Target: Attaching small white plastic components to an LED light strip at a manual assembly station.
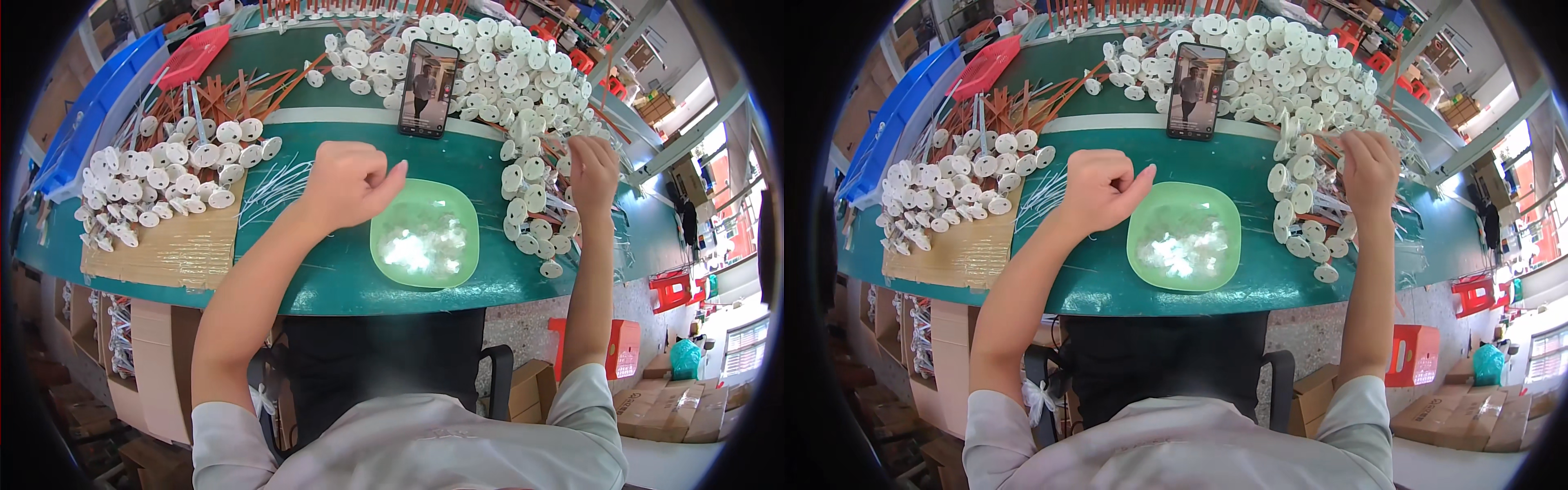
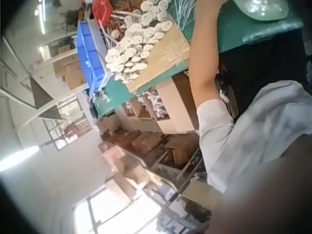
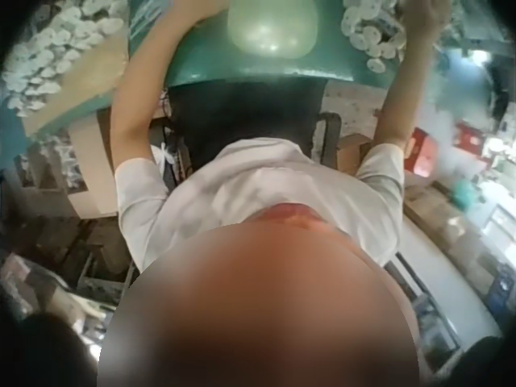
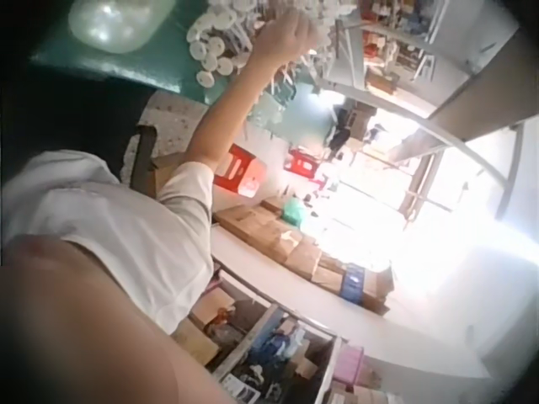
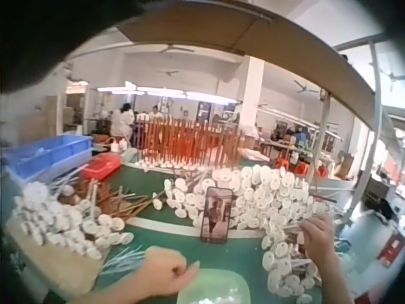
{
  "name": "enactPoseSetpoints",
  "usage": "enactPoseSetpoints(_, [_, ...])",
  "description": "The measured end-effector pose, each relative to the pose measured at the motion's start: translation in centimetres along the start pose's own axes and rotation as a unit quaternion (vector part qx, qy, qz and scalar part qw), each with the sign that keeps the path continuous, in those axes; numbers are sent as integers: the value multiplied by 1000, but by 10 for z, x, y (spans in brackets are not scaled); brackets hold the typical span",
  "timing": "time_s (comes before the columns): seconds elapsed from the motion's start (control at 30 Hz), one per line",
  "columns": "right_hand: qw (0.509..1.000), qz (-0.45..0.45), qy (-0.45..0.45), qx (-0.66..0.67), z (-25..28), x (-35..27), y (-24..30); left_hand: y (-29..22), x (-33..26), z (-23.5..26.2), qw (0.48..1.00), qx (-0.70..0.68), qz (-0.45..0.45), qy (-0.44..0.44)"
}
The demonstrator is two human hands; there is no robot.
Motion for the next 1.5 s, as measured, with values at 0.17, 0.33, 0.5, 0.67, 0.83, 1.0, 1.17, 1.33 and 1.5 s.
enactPoseSetpoints(0.17, [969,169,-179,-4,31,20,65,-9,0,-14,889,-354,278,82])
enactPoseSetpoints(0.33, [961,237,-119,74,20,31,130,-34,5,-12,820,-478,274,154])
enactPoseSetpoints(0.5, [944,275,-126,132,3,46,149,-45,-3,-23,793,-508,195,273])
enactPoseSetpoints(0.67, [916,163,-174,322,-18,44,148,-26,-4,-21,788,-495,314,190])
enactPoseSetpoints(0.83, [892,163,-109,407,-47,32,177,-25,-13,-30,762,-498,394,124])
enactPoseSetpoints(1.0, [884,131,-121,431,-50,18,161,-24,-7,-26,757,-523,354,170])
enactPoseSetpoints(1.17, [868,113,-116,470,-43,15,161,-17,-8,-24,738,-572,303,190])
enactPoseSetpoints(1.33, [856,96,-126,492,-46,12,159,-14,-10,-29,697,-619,316,176])
enactPoseSetpoints(1.5, [872,135,-165,440,-40,13,164,-16,-13,-31,718,-584,346,155])
Point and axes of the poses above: each hand's wrist, its own x-axis towards the middle knuckle, its own z-axis out of the back of the hand, y = z × x, the point moved 5 cm from there along x, towards the middle knuckle, and after that the axes turned 7 degrees about x, right-handed, at the moved point
